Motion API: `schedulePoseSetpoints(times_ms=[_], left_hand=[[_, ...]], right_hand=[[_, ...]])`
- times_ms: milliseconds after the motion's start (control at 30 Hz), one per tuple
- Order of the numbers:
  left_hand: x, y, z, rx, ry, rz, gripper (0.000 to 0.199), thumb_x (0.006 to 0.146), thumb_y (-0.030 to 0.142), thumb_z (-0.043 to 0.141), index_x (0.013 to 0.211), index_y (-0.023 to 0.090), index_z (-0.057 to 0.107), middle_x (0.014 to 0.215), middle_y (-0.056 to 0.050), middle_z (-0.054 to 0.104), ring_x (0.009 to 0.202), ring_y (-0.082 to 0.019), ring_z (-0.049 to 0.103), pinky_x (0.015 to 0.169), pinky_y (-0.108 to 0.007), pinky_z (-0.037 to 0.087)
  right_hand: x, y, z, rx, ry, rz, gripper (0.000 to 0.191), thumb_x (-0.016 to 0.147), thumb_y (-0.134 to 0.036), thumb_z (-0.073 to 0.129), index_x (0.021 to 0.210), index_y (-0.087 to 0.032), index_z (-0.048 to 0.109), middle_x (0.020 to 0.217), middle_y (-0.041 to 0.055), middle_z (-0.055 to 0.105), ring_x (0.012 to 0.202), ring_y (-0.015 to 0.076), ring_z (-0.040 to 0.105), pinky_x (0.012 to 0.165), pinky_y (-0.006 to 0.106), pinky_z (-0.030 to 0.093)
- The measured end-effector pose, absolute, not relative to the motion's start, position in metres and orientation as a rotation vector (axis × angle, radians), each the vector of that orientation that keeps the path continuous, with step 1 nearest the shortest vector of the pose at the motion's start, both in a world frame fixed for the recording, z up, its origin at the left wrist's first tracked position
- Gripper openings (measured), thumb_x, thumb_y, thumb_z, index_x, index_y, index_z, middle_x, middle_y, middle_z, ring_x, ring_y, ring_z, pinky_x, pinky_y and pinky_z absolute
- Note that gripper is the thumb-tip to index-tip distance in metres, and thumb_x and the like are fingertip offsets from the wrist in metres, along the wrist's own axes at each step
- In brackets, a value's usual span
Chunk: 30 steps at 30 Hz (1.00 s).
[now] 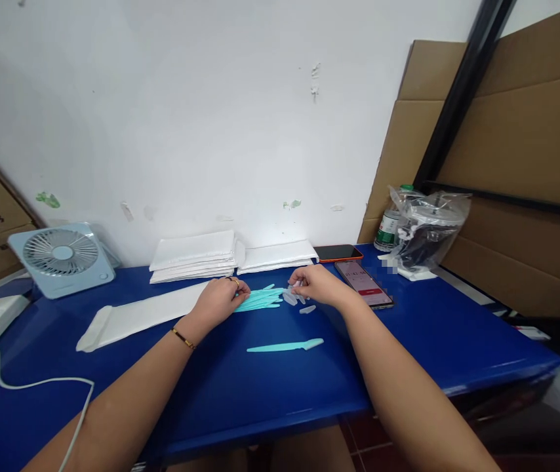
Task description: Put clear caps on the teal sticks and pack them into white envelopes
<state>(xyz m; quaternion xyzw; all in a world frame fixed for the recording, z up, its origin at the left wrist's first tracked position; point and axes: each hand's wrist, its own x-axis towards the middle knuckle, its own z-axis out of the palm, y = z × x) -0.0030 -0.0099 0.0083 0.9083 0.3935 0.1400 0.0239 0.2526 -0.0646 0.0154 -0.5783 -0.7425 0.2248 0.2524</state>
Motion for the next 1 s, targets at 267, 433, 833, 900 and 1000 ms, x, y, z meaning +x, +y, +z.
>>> schedulePoseSetpoints(times_ms=[267, 433, 833, 900, 1000], left_hand=[[0.016, -0.055, 0.011, 2.730, 0.684, 0.276, 0.027, 0.078, 0.045, 0.057, 0.092, 0.023, 0.064, 0.089, -0.001, 0.064, 0.081, -0.016, 0.059, 0.069, -0.024, 0.042], [0.028, -0.069, 0.003, 2.772, 0.783, 0.184, 0.015, 0.078, 0.034, 0.058, 0.079, 0.020, 0.063, 0.082, -0.002, 0.065, 0.076, -0.017, 0.059, 0.065, -0.025, 0.041], [-0.004, -0.021, 0.008, 2.332, 1.064, 0.531, 0.020, 0.088, 0.031, 0.037, 0.090, 0.019, 0.053, 0.077, -0.001, 0.066, 0.064, -0.014, 0.059, 0.055, -0.024, 0.041], [-0.005, -0.018, 0.010, 2.323, 1.083, 0.638, 0.029, 0.090, 0.035, 0.032, 0.093, 0.019, 0.056, 0.077, -0.002, 0.065, 0.067, -0.014, 0.059, 0.060, -0.025, 0.042], [-0.006, -0.014, 0.011, 2.354, 1.088, 0.724, 0.041, 0.091, 0.040, 0.027, 0.093, 0.019, 0.062, 0.079, -0.002, 0.065, 0.073, -0.016, 0.059, 0.066, -0.026, 0.043]], right_hand=[[0.265, -0.079, 0.033, -1.618, -2.280, 0.738, 0.017, 0.061, -0.033, 0.069, 0.072, -0.020, 0.072, 0.062, -0.0004, 0.065, 0.055, 0.0130, 0.052, 0.050, 0.023, 0.035], [0.264, -0.081, 0.034, -1.535, -2.375, 1.096, 0.031, 0.057, -0.041, 0.074, 0.079, -0.019, 0.073, 0.064, -0.0006, 0.066, 0.056, 0.0120, 0.053, 0.051, 0.021, 0.037], [0.255, -0.072, 0.028, -1.480, -1.934, 0.898, 0.044, 0.078, -0.053, 0.054, 0.089, -0.013, 0.070, 0.057, 0.0014, 0.059, 0.052, 0.0117, 0.051, 0.054, 0.023, 0.041], [0.257, -0.067, 0.024, -1.434, -1.807, 0.835, 0.046, 0.075, -0.052, 0.058, 0.096, -0.013, 0.070, 0.062, 0.0027, 0.062, 0.055, 0.0122, 0.052, 0.056, 0.025, 0.042], [0.254, -0.061, 0.016, -1.319, -1.581, 0.822, 0.045, 0.068, -0.047, 0.068, 0.098, -0.013, 0.070, 0.071, 0.0050, 0.065, 0.060, 0.0132, 0.054, 0.060, 0.027, 0.046]])
